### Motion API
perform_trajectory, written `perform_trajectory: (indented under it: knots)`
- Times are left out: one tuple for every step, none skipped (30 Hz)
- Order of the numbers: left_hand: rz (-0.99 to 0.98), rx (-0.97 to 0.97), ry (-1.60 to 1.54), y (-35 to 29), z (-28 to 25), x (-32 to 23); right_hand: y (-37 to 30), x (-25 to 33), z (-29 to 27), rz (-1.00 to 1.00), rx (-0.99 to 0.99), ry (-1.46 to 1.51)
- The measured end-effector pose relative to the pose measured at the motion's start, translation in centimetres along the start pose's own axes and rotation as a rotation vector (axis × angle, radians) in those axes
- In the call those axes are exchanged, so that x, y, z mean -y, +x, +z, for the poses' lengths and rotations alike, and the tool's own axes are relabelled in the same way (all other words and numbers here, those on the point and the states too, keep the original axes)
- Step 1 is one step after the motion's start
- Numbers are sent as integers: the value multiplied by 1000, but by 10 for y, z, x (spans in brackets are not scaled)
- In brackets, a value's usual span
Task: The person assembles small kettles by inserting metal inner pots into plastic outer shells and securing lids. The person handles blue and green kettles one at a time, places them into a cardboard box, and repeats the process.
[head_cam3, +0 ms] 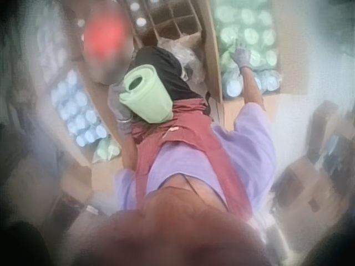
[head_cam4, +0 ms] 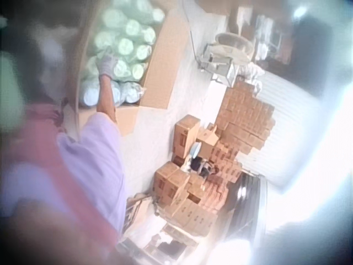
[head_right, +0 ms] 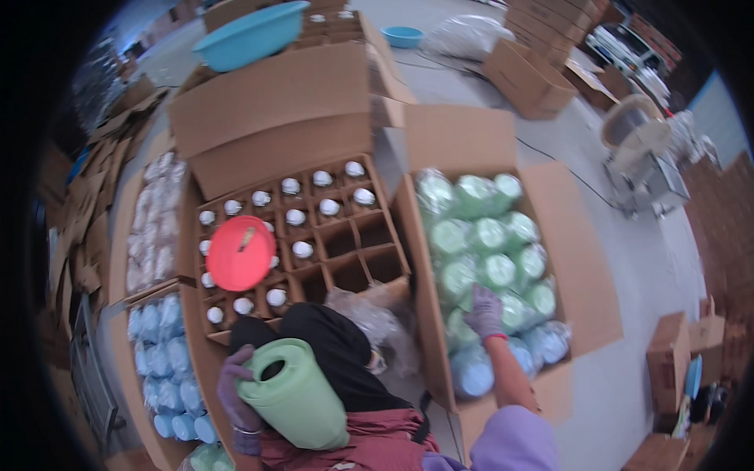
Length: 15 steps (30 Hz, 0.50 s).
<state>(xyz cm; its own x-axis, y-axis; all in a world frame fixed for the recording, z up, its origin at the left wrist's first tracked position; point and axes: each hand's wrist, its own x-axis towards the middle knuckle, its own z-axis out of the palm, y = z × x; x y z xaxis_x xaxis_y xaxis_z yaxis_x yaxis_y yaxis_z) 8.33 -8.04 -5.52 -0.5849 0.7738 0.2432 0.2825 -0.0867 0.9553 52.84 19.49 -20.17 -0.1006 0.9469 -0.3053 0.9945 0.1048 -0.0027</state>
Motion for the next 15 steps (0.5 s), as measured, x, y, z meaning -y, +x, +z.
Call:
perform_trajectory:
  knots:
    - [-36,-6,-28,1,-2,-7,8,11,-14,28,18,-42]
    - [-76,-19,-53,-1,-3,-14,7,29,-34,49,39,-88]
    - [-113,-31,-176,-8,-6,-7,3,48,-45,-2,-148,-146]
    - [-200,-20,-127,-11,-10,-4,-1,68,-53,-46,-333,-194]
    - [-242,3,-190,-16,-16,0,-6,104,-64,-178,-470,-70]
    - [-279,42,-262,-15,-19,6,-4,143,-69,-325,-509,132]
    - [-176,99,-200,-10,-22,11,0,192,-70,-522,-508,508]
    - [-68,163,-141,-2,-24,11,8,244,-66,-542,-363,700]
    - [-37,224,-176,6,-21,10,28,290,-53,-434,-103,1028]
    - [-30,273,-163,10,-21,15,48,336,-40,-497,-22,1183]
    - [-42,293,-157,13,-22,12,55,385,-36,-453,143,1438]
    - [-49,307,-149,15,-23,9,67,420,-33,-415,452,1568]
    - [-33,323,-155,22,-20,5,84,446,-18,-375,473,1672]
    - [-60,283,-132,15,-30,3,74,483,-15,-237,602,1641]
    - [-32,306,-177,26,-13,1,125,469,4,-338,385,1440]
